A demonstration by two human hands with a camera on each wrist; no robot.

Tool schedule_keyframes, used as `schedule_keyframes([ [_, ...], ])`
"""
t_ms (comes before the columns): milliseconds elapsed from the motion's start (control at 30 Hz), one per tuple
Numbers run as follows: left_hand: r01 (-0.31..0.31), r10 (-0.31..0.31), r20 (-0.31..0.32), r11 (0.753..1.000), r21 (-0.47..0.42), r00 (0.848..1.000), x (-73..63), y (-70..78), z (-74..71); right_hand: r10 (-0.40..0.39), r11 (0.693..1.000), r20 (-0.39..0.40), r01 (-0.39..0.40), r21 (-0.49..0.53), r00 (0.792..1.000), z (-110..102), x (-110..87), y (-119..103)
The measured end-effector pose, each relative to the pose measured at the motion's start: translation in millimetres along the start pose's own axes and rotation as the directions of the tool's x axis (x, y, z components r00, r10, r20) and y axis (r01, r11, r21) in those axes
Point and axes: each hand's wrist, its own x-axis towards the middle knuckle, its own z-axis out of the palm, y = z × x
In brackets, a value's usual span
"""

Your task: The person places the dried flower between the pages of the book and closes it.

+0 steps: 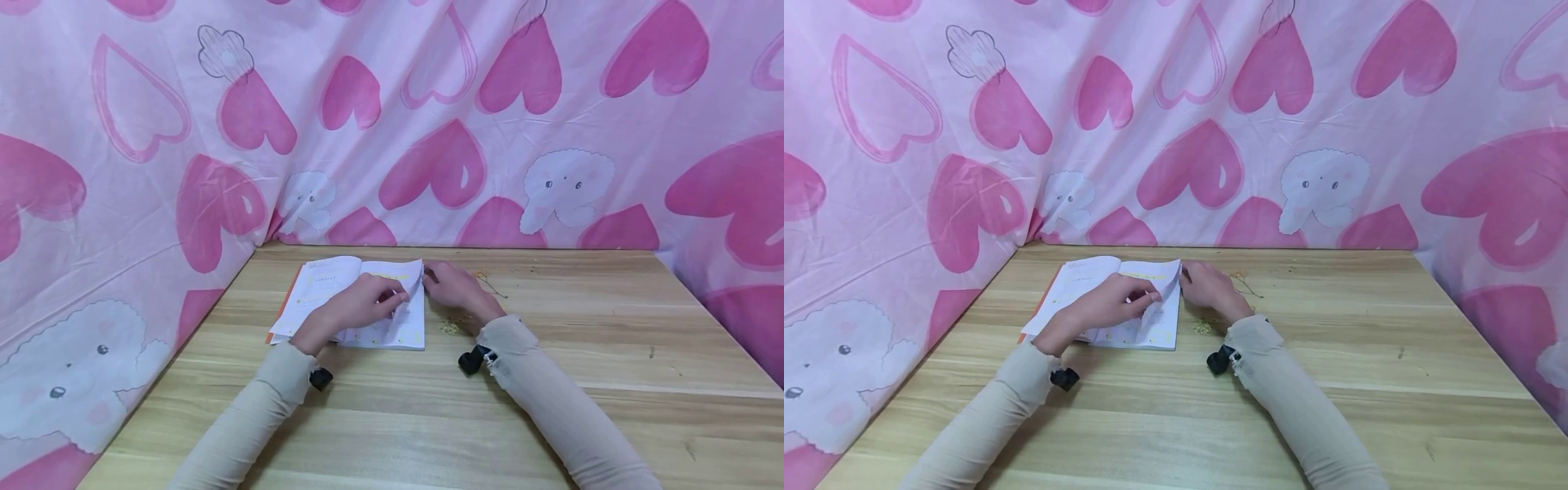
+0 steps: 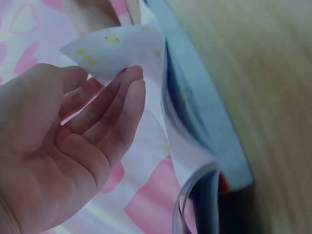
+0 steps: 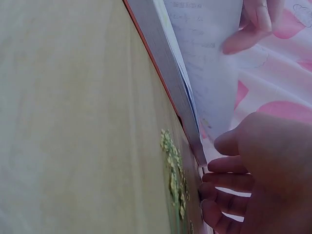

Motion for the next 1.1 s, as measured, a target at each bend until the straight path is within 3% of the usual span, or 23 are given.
schedule_keyframes([
  [167,0.036,-0.034,0.032,0.998,-0.049,0.999,-4.8,-7.1,-12.5,-0.036,0.999,0.015,0.036,-0.021,0.999,0,1.3,1],
  [333,0.082,-0.082,0.003,0.993,-0.085,0.997,-8.3,-13.0,-22.2,-0.041,0.999,0.030,0.042,-0.012,0.999,1,1.7,0],
  [533,0.125,-0.141,-0.101,0.980,-0.156,0.985,-7.1,-14.5,-25.6,-0.040,0.999,0.040,0.041,-0.015,0.998,2,1.4,-1],
  [700,0.114,-0.160,-0.226,0.972,-0.204,0.961,-5.0,-13.4,-28.1,-0.046,0.999,0.041,0.047,-0.023,0.998,2,1.3,0],
  [833,0.094,-0.158,-0.280,0.968,-0.231,0.947,-5.9,-13.9,-33.4,-0.043,0.999,0.048,0.044,-0.023,0.998,1,1.2,-1],
  [1100,0.099,-0.156,-0.258,0.970,-0.222,0.953,-12.6,-15.5,-43.0,-0.041,0.999,0.053,0.042,-0.025,0.998,1,0.8,-2],
])
